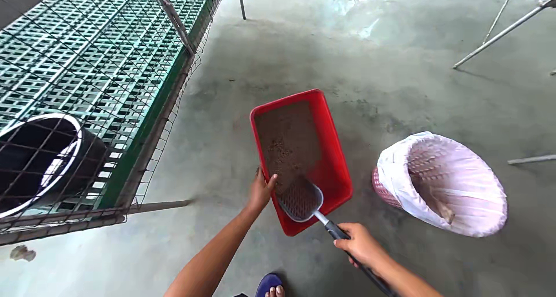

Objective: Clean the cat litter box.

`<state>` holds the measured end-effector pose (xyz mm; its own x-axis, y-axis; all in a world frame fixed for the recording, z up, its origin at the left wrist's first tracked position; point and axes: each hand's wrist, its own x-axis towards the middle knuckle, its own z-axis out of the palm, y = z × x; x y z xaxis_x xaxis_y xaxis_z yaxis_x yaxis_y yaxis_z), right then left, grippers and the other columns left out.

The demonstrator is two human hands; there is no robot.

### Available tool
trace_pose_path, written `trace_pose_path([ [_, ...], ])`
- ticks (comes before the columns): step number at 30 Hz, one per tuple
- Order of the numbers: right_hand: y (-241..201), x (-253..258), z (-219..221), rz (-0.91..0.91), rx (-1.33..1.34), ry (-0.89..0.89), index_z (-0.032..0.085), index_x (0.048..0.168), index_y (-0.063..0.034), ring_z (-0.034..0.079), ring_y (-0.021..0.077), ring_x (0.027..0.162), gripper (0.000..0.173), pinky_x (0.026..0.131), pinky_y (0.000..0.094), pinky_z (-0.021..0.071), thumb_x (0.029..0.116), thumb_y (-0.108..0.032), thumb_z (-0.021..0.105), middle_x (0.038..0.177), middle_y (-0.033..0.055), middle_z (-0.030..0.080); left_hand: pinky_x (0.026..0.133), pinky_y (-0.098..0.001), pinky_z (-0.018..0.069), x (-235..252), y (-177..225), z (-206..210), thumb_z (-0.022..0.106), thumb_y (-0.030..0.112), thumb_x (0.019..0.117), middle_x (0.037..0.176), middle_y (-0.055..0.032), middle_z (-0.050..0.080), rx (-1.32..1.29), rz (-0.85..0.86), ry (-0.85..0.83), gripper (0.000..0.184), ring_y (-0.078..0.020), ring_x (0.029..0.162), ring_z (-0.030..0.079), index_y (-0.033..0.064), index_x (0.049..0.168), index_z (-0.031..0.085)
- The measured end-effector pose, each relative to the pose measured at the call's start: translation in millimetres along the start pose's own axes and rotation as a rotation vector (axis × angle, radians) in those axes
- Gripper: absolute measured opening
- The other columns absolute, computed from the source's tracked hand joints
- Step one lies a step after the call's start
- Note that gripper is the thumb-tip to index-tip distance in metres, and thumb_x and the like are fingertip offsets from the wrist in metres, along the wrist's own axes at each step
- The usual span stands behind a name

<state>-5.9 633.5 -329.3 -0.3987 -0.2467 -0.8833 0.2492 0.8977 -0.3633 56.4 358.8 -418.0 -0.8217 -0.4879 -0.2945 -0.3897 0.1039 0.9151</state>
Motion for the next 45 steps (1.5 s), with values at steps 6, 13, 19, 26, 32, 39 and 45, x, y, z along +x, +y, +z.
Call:
trace_pose_path([
  [6,3,40,29,-0.354,0.277,0.228,0.064,0.129,0.0033,0.057,0.0110,0.055,0.039,0.053,0.0295,0.0517,0.0948,-0.012,0.071,0.085,0.0117,0.068,0.108,-0.0447,0.0473,-16,-14,10,0.066,0.014,0.0944,0.148,-0.0404,0.040,0.005,0.212,0.052,0.069,-0.0413,0.129,0.057,-0.0177,0.148,0.035],
  [13,-53,69,-3,-0.513,0.068,0.366,0.065,0.132,0.0012,0.068,0.0239,0.072,0.042,0.073,0.0420,0.0573,0.0952,-0.019,0.071,0.102,0.0197,0.073,0.107,-0.0417,0.0472,5,-36,0,0.056,0.008,0.1022,0.136,-0.0336,0.056,-0.112,-0.047,0.001,0.064,-0.0318,0.123,0.061,-0.0133,0.153,0.024],
  [19,-43,56,-28,-0.457,-0.008,0.345,0.065,0.133,0.0005,0.069,0.0230,0.075,0.043,0.076,0.0414,0.0571,0.0953,-0.020,0.072,0.105,0.0196,0.073,0.095,-0.0530,0.0539,24,-61,-7,0.033,0.027,0.1133,0.144,-0.0336,0.048,-0.231,-0.376,-0.011,0.057,-0.0410,0.118,0.063,0.0025,0.161,0.013],
  [26,-24,54,-25,-0.434,-0.003,0.314,0.067,0.129,0.0019,0.067,0.0216,0.072,0.040,0.072,0.0395,0.0567,0.0952,-0.018,0.072,0.102,0.0193,0.073,0.099,-0.0590,0.0494,-15,-70,14,0.024,0.038,0.1134,0.153,-0.0326,0.040,-0.349,-0.523,-0.014,0.061,-0.0454,0.129,0.054,0.0100,0.164,0.006],
  [32,-22,53,-20,-0.388,0.025,0.293,0.066,0.131,0.0012,0.066,0.0191,0.070,0.040,0.071,0.0371,0.0558,0.0948,-0.016,0.073,0.103,0.0187,0.072,0.089,-0.0545,0.0553,-57,-78,45,0.056,0.026,0.1066,0.135,-0.0320,0.055,-0.318,-0.648,-0.146,0.066,-0.0415,0.113,0.064,0.0038,0.158,0.022],
  [39,-10,49,-16,-0.351,0.074,0.296,0.065,0.131,0.0010,0.061,0.0151,0.064,0.040,0.064,0.0333,0.0534,0.0948,-0.014,0.073,0.098,0.0164,0.071,0.094,-0.0517,0.0537,-57,-86,54,0.068,0.019,0.0993,0.131,-0.0310,0.057,-0.248,-0.632,-0.130,0.065,-0.0386,0.112,0.064,-0.0022,0.150,0.034],
  [45,-6,41,-12,-0.344,0.018,0.276,0.065,0.133,0.0005,0.067,0.0202,0.073,0.042,0.072,0.0375,0.0559,0.0947,-0.016,0.073,0.107,0.0191,0.072,0.094,-0.0532,0.0526,-55,-74,56,0.066,0.012,0.0986,0.130,-0.0302,0.058,-0.210,-0.635,-0.117,0.062,-0.0390,0.113,0.063,-0.0020,0.150,0.034],
])
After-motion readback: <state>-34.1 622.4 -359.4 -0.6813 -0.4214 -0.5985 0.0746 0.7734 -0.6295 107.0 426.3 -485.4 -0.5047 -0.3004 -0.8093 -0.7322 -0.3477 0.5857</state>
